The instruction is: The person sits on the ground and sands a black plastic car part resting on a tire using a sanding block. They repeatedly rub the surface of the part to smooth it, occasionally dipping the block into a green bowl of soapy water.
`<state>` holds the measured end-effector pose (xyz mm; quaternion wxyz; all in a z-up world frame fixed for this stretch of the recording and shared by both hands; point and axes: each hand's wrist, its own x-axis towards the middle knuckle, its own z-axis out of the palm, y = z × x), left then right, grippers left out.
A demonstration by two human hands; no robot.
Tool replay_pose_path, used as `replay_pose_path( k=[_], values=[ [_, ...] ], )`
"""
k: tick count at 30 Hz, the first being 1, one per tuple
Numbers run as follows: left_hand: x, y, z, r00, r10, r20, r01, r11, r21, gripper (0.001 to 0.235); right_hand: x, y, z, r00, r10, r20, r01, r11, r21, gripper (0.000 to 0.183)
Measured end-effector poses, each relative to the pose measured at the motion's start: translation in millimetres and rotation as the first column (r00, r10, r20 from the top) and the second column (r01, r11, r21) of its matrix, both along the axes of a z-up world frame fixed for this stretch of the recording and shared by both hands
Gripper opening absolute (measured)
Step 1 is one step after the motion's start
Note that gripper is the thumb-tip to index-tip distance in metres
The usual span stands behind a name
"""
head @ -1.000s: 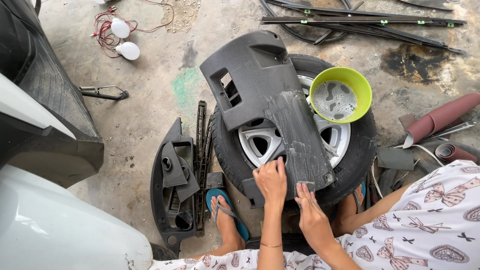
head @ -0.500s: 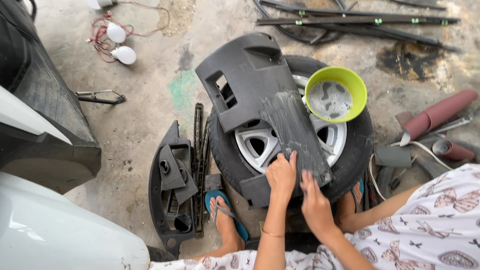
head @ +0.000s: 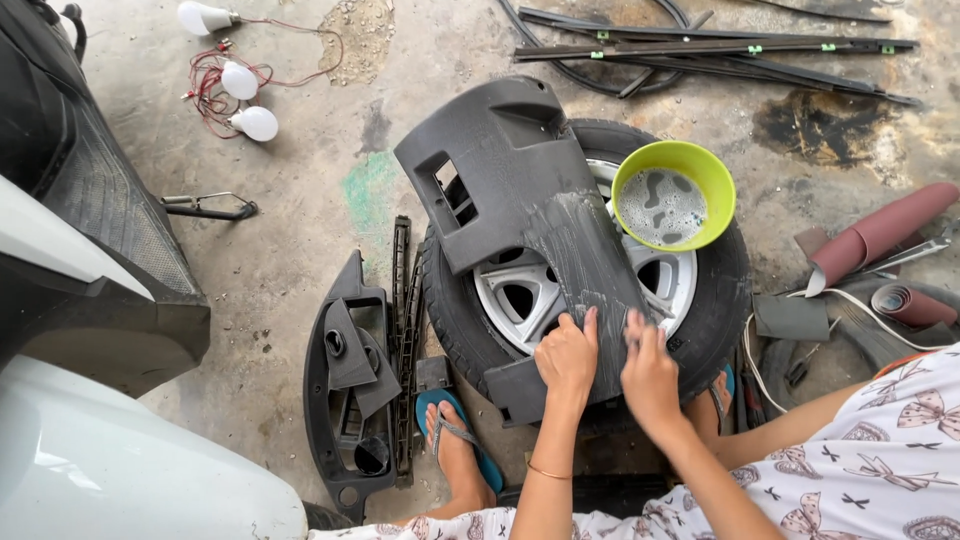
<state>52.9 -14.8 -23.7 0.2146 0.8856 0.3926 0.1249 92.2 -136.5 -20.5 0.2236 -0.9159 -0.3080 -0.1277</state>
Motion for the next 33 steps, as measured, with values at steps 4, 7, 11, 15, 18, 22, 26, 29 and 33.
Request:
replay_pose_path(
  k=[4, 7, 11, 15, 18, 22, 26, 29, 33],
  values=[
    [0.5, 0.2, 8.4, 1.000, 0.012, 0.005, -0.012, 1.000, -0.014, 0.054, -17.2, -4.7, 38.8, 0.999, -0.007, -0.032, 0.009, 0.998, 0.061, 0.007],
    [0.7, -1.5, 6.8, 1.000, 0.022, 0.020, -0.021, 0.998, -0.051, 0.055, -42.6, -37.6, 30.5, 0.995, 0.101, -0.013, -0.101, 0.995, -0.004, 0.011],
    [1.4, 2.8, 4.7, 1.000, 0.016, -0.006, -0.016, 0.999, -0.045, 0.054, -6.4, -20.6, 14.0, 0.997, 0.018, -0.074, -0.020, 1.000, -0.023, 0.006],
    [2.3, -0.1, -5.3, 1.000, 0.024, -0.014, -0.024, 0.997, -0.066, 0.055, 56.6, -8.5, -12.6, 0.928, -0.055, -0.370, 0.088, 0.993, 0.075, 0.005],
    [1.2, 2.2, 3.3, 1.000, 0.017, -0.004, -0.017, 0.996, -0.089, 0.055, 12.3, -12.4, 21.0, 0.987, 0.103, -0.125, -0.093, 0.992, 0.090, 0.007],
    [7.2, -5.1, -24.1, 0.998, 0.052, -0.031, -0.050, 0.998, 0.041, 0.060, 1.7, -46.8, 47.7, 0.907, 0.196, -0.373, -0.219, 0.976, -0.019, 0.022],
    [5.8, -5.8, -22.8, 0.999, 0.040, -0.036, -0.039, 0.999, 0.033, 0.060, 39.9, -30.7, 58.0, 0.812, -0.144, -0.565, 0.242, 0.965, 0.102, 0.008],
    [6.1, -5.8, -17.1, 0.999, 0.040, -0.020, -0.039, 0.998, 0.042, 0.059, 47.8, -24.4, 33.8, 0.865, 0.109, -0.490, -0.032, 0.986, 0.162, 0.011],
    [7.7, -5.0, -15.9, 0.998, 0.044, -0.041, -0.044, 0.999, -0.010, 0.060, 23.4, -63.4, 25.4, 0.794, 0.208, -0.572, -0.179, 0.978, 0.108, 0.060]
  ],
)
